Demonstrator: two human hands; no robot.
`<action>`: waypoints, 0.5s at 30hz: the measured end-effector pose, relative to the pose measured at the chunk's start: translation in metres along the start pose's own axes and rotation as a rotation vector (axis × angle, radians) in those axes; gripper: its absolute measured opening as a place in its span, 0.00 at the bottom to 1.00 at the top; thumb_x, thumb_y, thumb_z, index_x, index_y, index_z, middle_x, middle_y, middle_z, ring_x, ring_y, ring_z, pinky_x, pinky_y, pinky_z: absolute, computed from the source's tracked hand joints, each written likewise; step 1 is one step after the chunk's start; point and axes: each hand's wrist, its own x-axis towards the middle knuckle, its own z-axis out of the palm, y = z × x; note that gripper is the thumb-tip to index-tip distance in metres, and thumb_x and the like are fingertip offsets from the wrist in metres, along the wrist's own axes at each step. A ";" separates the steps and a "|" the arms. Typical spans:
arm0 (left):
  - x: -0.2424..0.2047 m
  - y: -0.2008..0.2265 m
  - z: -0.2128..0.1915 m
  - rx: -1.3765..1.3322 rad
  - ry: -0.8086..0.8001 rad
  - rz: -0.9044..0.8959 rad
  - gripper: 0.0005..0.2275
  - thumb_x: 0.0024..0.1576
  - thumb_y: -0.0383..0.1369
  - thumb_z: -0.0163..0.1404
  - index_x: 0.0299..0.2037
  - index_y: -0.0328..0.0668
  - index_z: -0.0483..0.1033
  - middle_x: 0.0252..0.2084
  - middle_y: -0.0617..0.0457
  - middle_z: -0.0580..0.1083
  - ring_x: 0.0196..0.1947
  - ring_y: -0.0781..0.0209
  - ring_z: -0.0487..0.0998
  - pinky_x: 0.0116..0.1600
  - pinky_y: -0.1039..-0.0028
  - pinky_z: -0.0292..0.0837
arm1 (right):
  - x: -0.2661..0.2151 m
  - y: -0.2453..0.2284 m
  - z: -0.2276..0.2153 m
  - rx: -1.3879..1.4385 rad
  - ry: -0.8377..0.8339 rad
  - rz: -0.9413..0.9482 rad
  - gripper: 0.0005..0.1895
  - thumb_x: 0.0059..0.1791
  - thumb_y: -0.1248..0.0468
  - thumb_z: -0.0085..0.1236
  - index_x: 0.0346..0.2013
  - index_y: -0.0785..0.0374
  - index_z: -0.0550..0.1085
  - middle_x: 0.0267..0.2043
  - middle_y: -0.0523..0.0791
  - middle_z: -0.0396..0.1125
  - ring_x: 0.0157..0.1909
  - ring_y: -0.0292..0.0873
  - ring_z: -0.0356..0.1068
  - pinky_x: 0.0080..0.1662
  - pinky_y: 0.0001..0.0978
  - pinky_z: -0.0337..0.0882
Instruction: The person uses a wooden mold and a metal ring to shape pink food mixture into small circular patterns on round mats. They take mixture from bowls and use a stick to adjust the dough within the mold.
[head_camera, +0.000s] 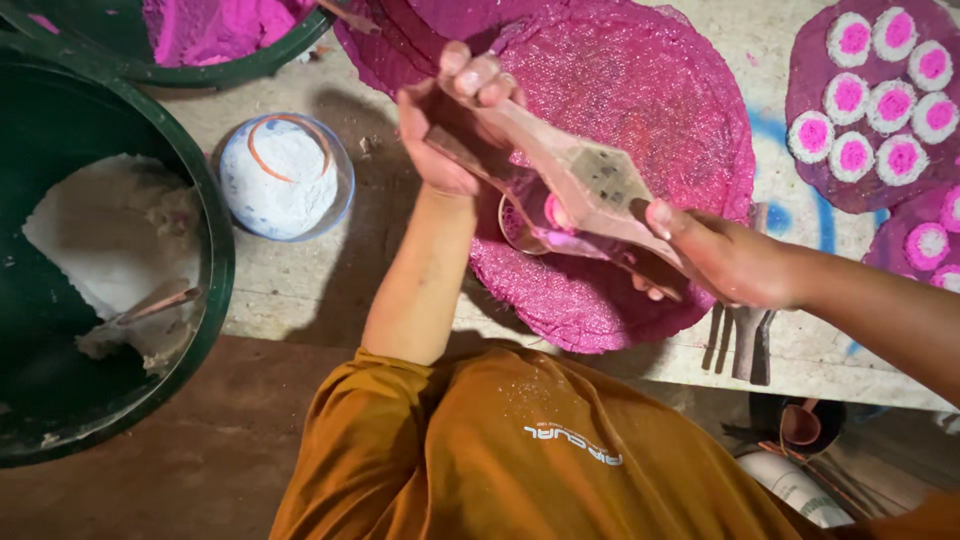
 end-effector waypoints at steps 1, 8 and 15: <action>-0.001 -0.007 -0.003 -0.024 0.012 0.007 0.13 0.64 0.45 0.47 0.49 0.46 0.66 0.45 0.55 0.71 0.51 0.59 0.73 0.68 0.60 0.67 | -0.002 0.002 -0.002 0.046 0.018 0.011 0.46 0.51 0.30 0.21 0.53 0.65 0.73 0.40 0.50 0.75 0.45 0.47 0.75 0.53 0.40 0.72; 0.019 -0.024 -0.023 -0.025 0.029 -0.051 0.10 0.63 0.43 0.42 0.45 0.48 0.66 0.41 0.58 0.70 0.48 0.61 0.72 0.67 0.63 0.68 | -0.008 0.011 -0.006 0.007 0.215 -0.046 0.40 0.52 0.35 0.25 0.55 0.61 0.73 0.29 0.49 0.65 0.33 0.44 0.61 0.40 0.42 0.66; 0.036 0.008 -0.015 0.147 -0.064 -0.113 0.13 0.65 0.48 0.44 0.44 0.49 0.66 0.39 0.60 0.68 0.44 0.64 0.72 0.60 0.67 0.72 | 0.014 0.003 0.009 -0.088 0.280 -0.295 0.39 0.55 0.35 0.24 0.39 0.68 0.71 0.25 0.47 0.64 0.29 0.42 0.66 0.35 0.39 0.69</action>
